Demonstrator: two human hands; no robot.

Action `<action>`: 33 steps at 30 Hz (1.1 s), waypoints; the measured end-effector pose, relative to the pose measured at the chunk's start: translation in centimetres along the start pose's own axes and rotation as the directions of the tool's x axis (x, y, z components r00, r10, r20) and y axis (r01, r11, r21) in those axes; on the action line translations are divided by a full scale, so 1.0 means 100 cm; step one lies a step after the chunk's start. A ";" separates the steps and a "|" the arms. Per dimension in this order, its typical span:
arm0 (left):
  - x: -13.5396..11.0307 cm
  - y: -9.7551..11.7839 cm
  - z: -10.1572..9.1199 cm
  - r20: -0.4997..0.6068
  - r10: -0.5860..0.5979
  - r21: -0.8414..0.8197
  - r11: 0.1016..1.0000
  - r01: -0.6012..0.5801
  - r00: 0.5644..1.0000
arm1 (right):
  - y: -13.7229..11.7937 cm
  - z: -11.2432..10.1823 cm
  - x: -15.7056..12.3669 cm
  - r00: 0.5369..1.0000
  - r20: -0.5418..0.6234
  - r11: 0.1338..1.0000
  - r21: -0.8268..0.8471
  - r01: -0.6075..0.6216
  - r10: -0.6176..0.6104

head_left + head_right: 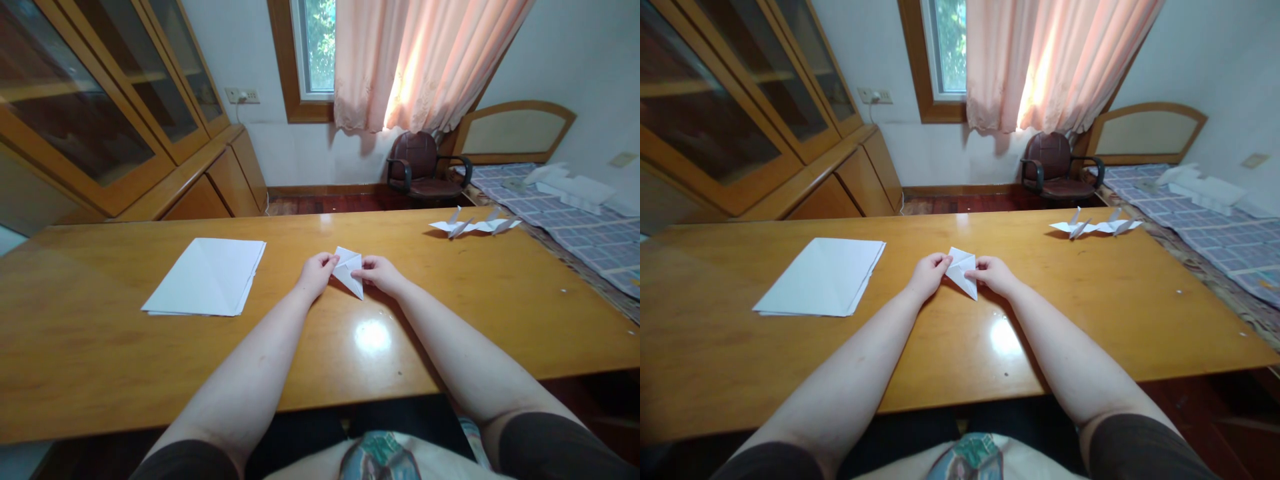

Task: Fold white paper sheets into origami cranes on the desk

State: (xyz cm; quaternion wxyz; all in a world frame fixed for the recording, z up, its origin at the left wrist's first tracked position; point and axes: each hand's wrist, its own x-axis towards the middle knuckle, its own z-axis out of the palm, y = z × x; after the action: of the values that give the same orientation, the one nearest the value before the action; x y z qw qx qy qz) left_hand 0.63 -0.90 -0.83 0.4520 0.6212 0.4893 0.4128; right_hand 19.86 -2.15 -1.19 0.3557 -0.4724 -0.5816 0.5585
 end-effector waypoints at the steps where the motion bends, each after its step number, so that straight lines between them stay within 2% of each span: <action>1: 0.000 -0.001 0.001 0.006 -0.002 0.009 1.000 0.001 1.000 | 0.000 0.000 0.000 1.000 0.001 1.000 -0.013 -0.002 0.002; 6: -0.001 -0.001 0.004 0.015 0.057 0.146 0.987 -0.059 0.998 | 0.002 0.001 0.000 1.000 -0.001 1.000 -0.003 -0.016 0.016; 10: -0.002 -0.002 0.006 0.076 0.053 0.149 0.987 -0.064 0.996 | 0.007 -0.001 0.003 0.999 -0.043 1.000 0.016 -0.018 0.019; 14: -0.002 -0.002 0.006 0.144 0.042 0.182 0.981 -0.069 0.989 | 0.010 0.001 0.004 0.999 -0.025 0.997 0.064 -0.043 0.045; 17: -0.003 0.000 0.006 0.148 0.035 0.249 0.966 -0.072 0.988 | 0.009 0.003 0.004 0.998 -0.029 0.993 0.103 -0.053 0.057; 19: -0.004 0.002 0.005 0.138 0.024 0.342 0.937 -0.071 0.990 | 0.007 0.003 0.003 0.997 -0.076 0.999 -0.032 -0.022 0.019; 21: -0.004 0.004 0.003 0.137 0.007 0.470 0.880 -0.071 0.991 | 0.005 0.003 0.002 0.991 -0.128 0.960 -0.280 0.011 -0.049; 23: -0.005 0.004 0.002 0.126 0.006 0.601 0.795 -0.081 0.992 | 0.002 0.002 0.002 0.985 -0.145 0.863 -0.504 0.011 -0.098; 25: -0.006 0.004 0.001 0.089 0.039 0.694 0.715 -0.090 0.995 | 0.000 0.003 0.004 0.984 -0.134 0.764 -0.645 0.001 -0.114; 29: -0.007 0.005 0.000 0.056 0.147 0.752 0.644 -0.138 0.988 | -0.001 0.005 0.006 0.982 -0.113 0.617 -0.787 0.004 -0.150; 31: -0.007 0.005 -0.001 0.107 0.190 0.758 0.620 -0.204 0.976 | 0.000 0.006 0.006 0.975 -0.096 0.583 -0.811 0.041 -0.202; 33: -0.007 0.005 -0.001 0.215 0.201 0.755 0.586 -0.294 0.956 | 0.002 0.005 0.006 0.960 -0.019 0.552 -0.821 0.144 -0.279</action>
State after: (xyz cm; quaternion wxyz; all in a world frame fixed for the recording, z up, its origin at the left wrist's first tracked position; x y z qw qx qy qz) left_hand 0.48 -1.63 -0.39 0.1015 0.8381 0.5032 0.1848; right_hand 19.21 -1.73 -1.55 0.2061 -0.5487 -0.7969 0.1464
